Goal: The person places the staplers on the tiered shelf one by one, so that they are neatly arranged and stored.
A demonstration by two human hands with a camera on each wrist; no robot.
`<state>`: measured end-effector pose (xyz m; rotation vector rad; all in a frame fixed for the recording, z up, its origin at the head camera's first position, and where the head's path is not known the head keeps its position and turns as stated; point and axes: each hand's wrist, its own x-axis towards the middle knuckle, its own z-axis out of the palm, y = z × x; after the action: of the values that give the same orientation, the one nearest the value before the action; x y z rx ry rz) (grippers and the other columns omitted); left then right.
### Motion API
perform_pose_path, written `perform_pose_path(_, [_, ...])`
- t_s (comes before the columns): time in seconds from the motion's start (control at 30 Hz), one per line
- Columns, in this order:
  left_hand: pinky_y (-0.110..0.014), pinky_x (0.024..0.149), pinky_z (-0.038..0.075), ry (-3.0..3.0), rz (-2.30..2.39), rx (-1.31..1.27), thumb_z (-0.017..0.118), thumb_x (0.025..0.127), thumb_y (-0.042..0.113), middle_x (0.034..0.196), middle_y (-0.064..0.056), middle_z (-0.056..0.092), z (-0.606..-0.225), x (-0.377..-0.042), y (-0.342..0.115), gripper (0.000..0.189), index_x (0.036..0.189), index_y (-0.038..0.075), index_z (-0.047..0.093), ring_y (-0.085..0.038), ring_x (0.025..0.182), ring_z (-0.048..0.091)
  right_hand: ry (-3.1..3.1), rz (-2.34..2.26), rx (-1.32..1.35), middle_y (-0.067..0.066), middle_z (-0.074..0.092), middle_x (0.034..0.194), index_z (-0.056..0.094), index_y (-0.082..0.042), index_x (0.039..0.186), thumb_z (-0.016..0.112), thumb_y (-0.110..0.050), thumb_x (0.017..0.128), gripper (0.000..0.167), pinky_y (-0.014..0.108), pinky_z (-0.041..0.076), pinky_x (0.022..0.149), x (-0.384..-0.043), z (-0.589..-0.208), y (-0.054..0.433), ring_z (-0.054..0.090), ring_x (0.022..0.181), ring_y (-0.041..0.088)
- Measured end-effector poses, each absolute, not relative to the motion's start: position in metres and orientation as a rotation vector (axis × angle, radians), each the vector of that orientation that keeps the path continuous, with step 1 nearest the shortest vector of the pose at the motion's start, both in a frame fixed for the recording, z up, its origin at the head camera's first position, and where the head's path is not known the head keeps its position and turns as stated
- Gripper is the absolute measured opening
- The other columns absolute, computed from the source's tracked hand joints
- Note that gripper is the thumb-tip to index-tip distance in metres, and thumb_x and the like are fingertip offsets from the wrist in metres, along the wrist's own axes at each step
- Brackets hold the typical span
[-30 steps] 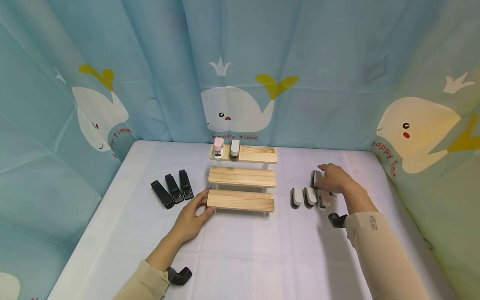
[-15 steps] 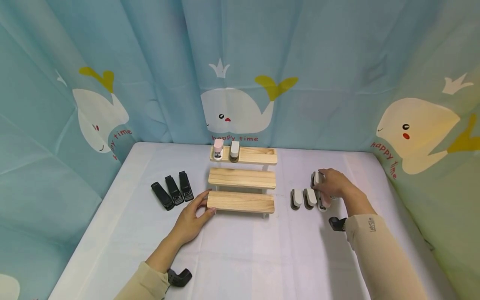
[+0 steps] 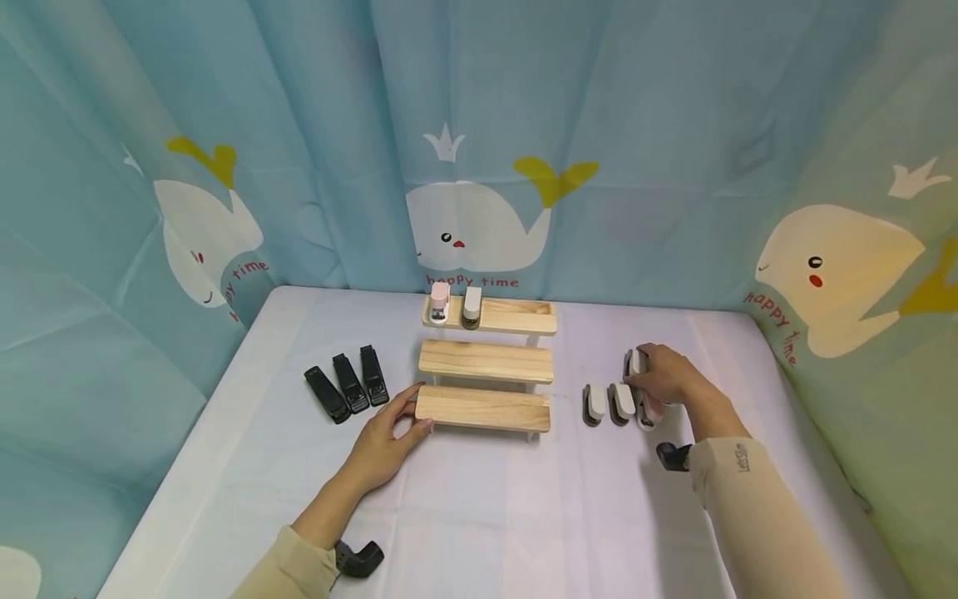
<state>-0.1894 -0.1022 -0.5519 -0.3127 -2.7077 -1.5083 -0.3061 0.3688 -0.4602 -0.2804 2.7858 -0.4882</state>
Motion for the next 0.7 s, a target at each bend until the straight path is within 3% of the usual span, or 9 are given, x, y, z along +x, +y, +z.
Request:
perform_pose_path(0.17, [-0.057, 0.118, 0.04, -2.699, -1.515, -0.322, 0.062, 0.098, 0.061, 0.121, 0.009, 0.072, -0.5505, -0.1884, -0.1019, 0.074, 0.159, 0.027, 0.041, -0.025, 0.135, 0.059, 2.775, -0.534, -0.259, 0.048, 0.045, 0.14, 0.032, 0.021, 0.148, 0.07, -0.029, 0.099, 0.08, 0.074, 0.039, 0.106, -0.3038, -0.46, 0.3691, 0.045, 0.129, 0.065])
perform_pose_path(0.5, [-0.056, 0.118, 0.039, -2.711, -1.513, -0.319, 0.062, 0.098, 0.061, 0.121, 0.01, 0.072, -0.5493, -0.1884, -0.102, 0.073, 0.159, 0.028, 0.04, -0.023, 0.135, 0.058, 2.807, -0.549, -0.218, 0.046, 0.052, 0.134, 0.032, 0.019, 0.148, 0.072, -0.033, 0.097, 0.083, 0.071, 0.045, 0.101, -0.3034, -0.4634, 0.3685, 0.053, 0.123, 0.061])
perform_pose_path(0.7, [-0.057, 0.118, 0.04, -2.719, -1.512, -0.318, 0.062, 0.098, 0.06, 0.124, 0.009, 0.072, -0.5487, -0.1875, -0.1021, 0.072, 0.159, 0.031, 0.039, -0.025, 0.136, 0.058, 2.799, -0.582, -0.163, 0.048, 0.038, 0.145, 0.029, 0.016, 0.151, 0.072, -0.036, 0.097, 0.086, 0.076, 0.038, 0.105, -0.3019, -0.4583, 0.366, 0.04, 0.132, 0.066])
